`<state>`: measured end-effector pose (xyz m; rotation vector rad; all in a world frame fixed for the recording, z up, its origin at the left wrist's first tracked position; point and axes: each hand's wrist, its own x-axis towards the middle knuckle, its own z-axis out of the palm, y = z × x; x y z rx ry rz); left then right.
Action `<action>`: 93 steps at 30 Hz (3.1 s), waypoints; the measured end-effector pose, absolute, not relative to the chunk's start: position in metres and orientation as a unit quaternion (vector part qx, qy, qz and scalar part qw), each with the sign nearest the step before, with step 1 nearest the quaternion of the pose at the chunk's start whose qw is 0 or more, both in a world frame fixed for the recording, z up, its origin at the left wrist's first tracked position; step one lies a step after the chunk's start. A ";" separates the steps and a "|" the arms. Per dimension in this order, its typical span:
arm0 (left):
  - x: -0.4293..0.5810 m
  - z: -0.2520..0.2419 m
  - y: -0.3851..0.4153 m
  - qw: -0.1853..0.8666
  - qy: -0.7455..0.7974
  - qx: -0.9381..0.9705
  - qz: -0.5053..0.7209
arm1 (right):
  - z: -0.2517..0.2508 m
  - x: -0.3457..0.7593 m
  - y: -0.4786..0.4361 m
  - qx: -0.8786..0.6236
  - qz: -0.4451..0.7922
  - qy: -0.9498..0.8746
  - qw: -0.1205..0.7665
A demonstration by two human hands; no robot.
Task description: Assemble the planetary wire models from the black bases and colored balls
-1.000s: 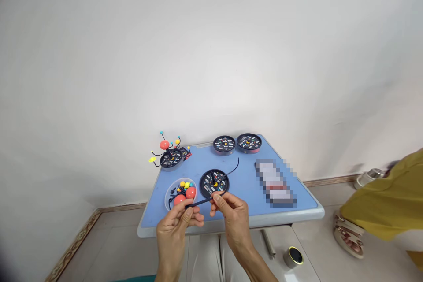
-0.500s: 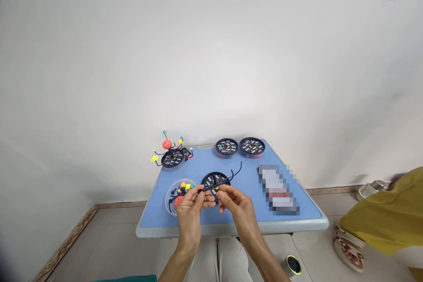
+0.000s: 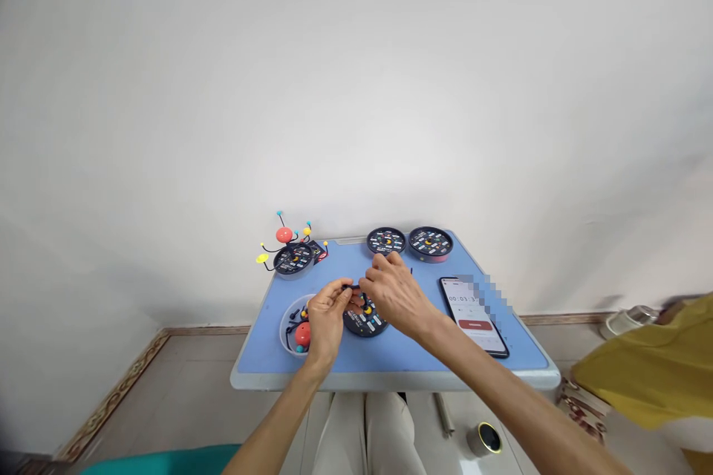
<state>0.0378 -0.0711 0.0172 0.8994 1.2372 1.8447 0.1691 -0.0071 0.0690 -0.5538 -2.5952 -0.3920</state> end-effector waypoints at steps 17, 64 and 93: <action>0.038 -0.018 -0.057 0.092 0.618 0.458 0.632 | 0.070 0.150 0.055 -0.067 -0.135 -0.972 0.180; 0.055 -0.031 -0.050 -0.011 0.630 0.476 0.613 | 0.019 0.133 0.047 -0.433 0.468 -0.733 0.237; 0.059 -0.028 -0.052 0.092 0.655 0.421 0.621 | 0.011 0.133 0.048 -0.436 0.509 -0.713 0.207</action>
